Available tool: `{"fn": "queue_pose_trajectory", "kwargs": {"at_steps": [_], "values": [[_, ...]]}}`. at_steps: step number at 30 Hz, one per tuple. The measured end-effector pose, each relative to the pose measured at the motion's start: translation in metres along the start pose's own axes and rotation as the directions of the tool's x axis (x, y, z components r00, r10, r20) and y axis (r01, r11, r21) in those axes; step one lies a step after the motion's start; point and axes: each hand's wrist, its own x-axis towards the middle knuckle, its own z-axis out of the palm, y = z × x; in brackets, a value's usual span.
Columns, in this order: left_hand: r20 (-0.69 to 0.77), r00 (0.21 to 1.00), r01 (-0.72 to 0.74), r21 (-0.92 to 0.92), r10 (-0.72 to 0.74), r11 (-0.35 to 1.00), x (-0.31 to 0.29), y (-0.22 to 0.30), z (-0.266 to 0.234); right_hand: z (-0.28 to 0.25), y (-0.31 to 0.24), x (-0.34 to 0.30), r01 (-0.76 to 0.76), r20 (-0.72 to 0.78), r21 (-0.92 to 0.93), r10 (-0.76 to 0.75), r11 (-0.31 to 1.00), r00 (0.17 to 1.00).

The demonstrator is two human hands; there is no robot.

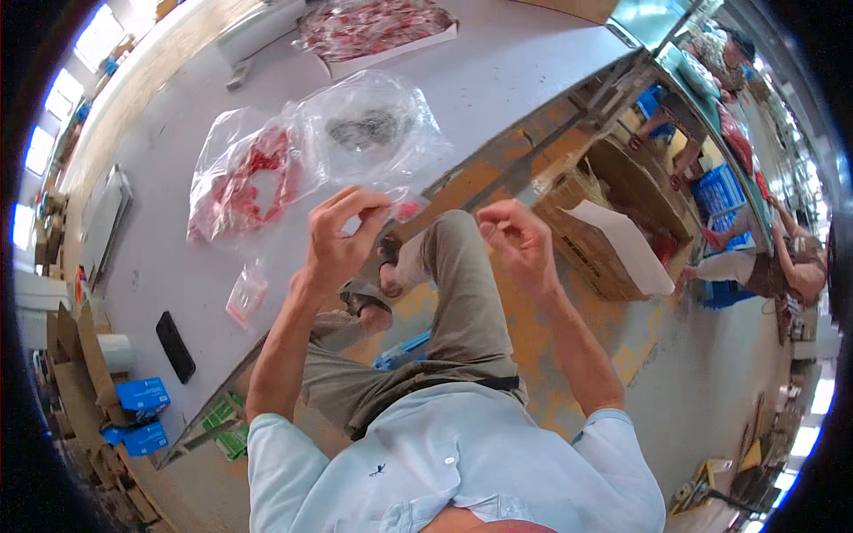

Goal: Packaging small metal components into individual plastic bags.

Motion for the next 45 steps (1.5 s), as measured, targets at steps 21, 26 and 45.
{"fn": "queue_pose_trajectory", "kwargs": {"at_steps": [21, 26, 45], "values": [[0.172, 0.985, 0.029, -0.152, -0.002, 0.988, -0.007, 0.024, 0.000, 0.023, -0.061, 0.039, 0.043, 0.297, 0.089, -0.068, 0.995, 0.952], [0.149, 0.989, 0.014, -0.097, 0.001, 0.995, -0.004, 0.033, 0.010, 0.027, -0.073, 0.036, 0.179, 0.295, -0.141, -0.132, 0.974, 0.946], [0.293, 0.852, 0.512, -0.640, -0.433, 0.573, -0.029, 0.025, 0.042, 0.018, -0.045, 0.022, -0.029, 0.212, 0.071, 0.014, 0.997, 0.977]]}}
